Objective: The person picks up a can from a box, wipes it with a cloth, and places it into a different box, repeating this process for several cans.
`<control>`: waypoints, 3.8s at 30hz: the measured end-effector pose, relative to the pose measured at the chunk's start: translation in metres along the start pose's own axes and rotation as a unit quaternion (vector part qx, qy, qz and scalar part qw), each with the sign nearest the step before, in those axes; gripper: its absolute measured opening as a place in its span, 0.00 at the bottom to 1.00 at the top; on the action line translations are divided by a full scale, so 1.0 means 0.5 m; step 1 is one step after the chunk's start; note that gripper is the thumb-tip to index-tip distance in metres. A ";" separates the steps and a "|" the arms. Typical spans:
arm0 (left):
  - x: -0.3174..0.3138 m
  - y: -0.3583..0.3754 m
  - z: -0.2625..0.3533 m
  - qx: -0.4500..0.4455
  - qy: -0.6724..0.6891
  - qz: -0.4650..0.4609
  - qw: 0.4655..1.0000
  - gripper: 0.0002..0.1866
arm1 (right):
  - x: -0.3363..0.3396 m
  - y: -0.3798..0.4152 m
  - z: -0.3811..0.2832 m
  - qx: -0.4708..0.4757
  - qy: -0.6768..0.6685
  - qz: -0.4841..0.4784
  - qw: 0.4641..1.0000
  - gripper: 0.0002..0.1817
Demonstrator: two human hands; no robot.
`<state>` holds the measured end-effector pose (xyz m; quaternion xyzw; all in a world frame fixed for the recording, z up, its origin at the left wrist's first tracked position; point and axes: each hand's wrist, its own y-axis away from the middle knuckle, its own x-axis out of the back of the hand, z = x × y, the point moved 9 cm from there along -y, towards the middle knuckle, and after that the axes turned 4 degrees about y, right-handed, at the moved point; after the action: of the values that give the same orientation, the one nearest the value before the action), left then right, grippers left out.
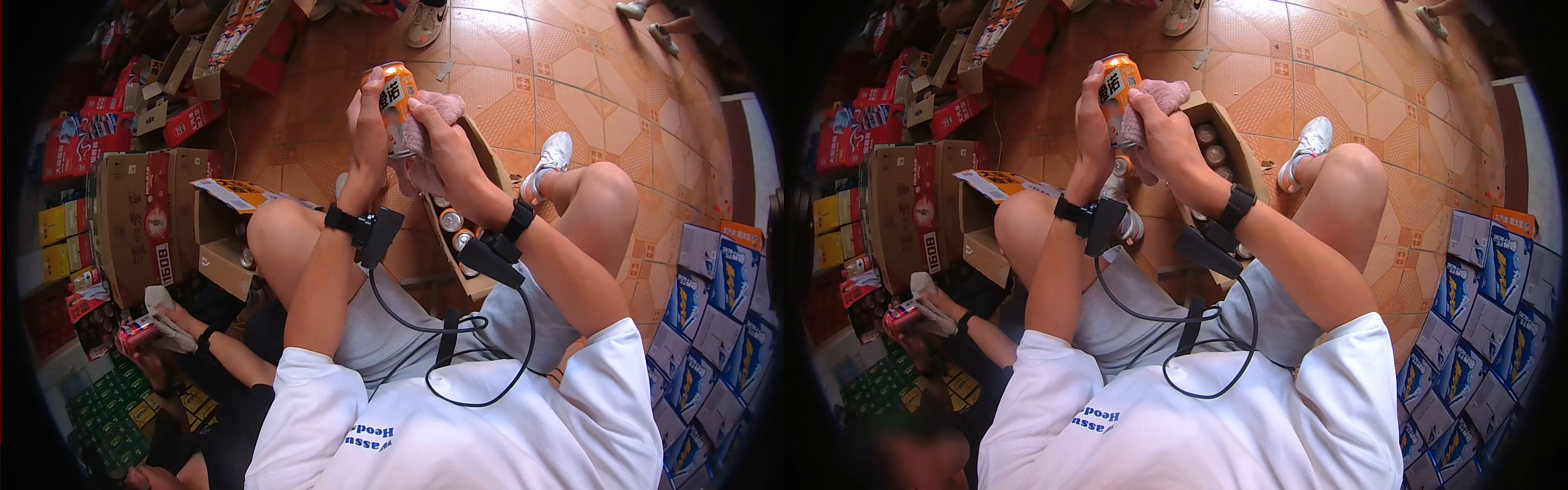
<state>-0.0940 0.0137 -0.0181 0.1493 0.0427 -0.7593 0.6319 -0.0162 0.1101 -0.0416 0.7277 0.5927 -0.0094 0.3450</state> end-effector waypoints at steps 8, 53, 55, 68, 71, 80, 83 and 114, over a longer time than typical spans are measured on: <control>-0.003 0.003 0.002 0.001 0.002 -0.004 1.000 0.26 | 0.003 0.001 -0.001 -0.003 -0.006 0.018 1.000 0.22; -0.006 0.004 0.004 -0.010 0.002 -0.007 1.000 0.26 | 0.002 0.002 -0.002 0.005 -0.006 0.012 1.000 0.22; -0.005 0.005 0.005 -0.015 0.025 0.006 1.000 0.25 | 0.002 0.002 -0.002 0.006 -0.010 0.011 1.000 0.22; -0.006 0.007 0.006 -0.008 0.023 0.007 1.000 0.26 | 0.002 0.004 0.000 -0.004 -0.010 0.016 1.000 0.21; -0.005 0.008 0.006 -0.008 0.024 0.012 1.000 0.26 | 0.002 0.004 -0.001 -0.003 -0.010 0.017 1.000 0.21; -0.005 0.009 0.006 -0.004 0.017 0.012 1.000 0.26 | -0.001 0.007 -0.005 0.002 -0.016 0.019 1.000 0.21; -0.005 0.007 0.005 -0.006 0.015 0.009 1.000 0.26 | 0.000 0.007 -0.005 0.002 -0.016 0.019 1.000 0.21; -0.013 0.004 0.019 -0.030 -0.004 -0.023 0.999 0.24 | -0.013 -0.013 -0.031 0.048 -0.121 -0.067 0.989 0.19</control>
<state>-0.0925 0.0168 -0.0069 0.1260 0.0665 -0.7727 0.6185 -0.0301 0.1128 -0.0301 0.6953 0.5931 -0.1492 0.3774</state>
